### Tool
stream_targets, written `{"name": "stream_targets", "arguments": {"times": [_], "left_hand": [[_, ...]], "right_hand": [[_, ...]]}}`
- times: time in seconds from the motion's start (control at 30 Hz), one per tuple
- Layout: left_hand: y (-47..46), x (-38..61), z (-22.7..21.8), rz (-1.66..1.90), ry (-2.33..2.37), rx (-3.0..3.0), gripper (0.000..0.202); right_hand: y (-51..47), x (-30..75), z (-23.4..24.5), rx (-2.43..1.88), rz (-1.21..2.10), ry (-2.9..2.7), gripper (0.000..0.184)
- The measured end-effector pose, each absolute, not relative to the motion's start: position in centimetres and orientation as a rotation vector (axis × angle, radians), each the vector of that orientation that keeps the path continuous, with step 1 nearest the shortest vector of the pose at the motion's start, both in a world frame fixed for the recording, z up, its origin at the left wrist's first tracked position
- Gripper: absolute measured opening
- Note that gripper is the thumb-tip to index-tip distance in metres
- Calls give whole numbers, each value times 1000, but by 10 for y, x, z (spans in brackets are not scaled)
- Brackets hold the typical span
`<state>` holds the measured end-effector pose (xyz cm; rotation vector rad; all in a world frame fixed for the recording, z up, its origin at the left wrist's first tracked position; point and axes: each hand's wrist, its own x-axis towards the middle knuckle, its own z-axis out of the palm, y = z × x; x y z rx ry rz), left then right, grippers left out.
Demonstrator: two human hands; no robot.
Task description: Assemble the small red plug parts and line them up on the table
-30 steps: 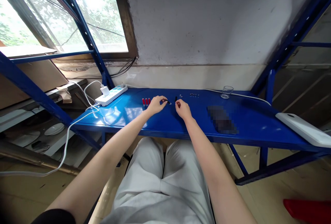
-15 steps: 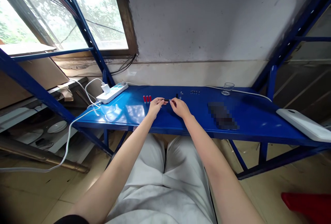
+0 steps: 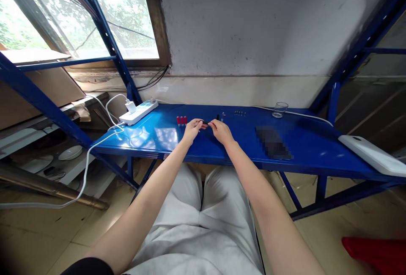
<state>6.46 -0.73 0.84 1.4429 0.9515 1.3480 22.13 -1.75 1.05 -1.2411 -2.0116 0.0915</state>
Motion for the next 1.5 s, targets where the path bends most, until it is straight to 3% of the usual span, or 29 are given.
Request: {"name": "stream_targets", "arguments": {"times": [1.03, 1.5], "left_hand": [[1, 67, 0, 1455, 894, 1279, 27], [3, 65, -2, 1470, 933, 1260, 28]], "right_hand": [[-12, 211, 6, -1188, -281, -2062, 47], [-12, 212, 5, -1092, -392, -2049, 40]]}}
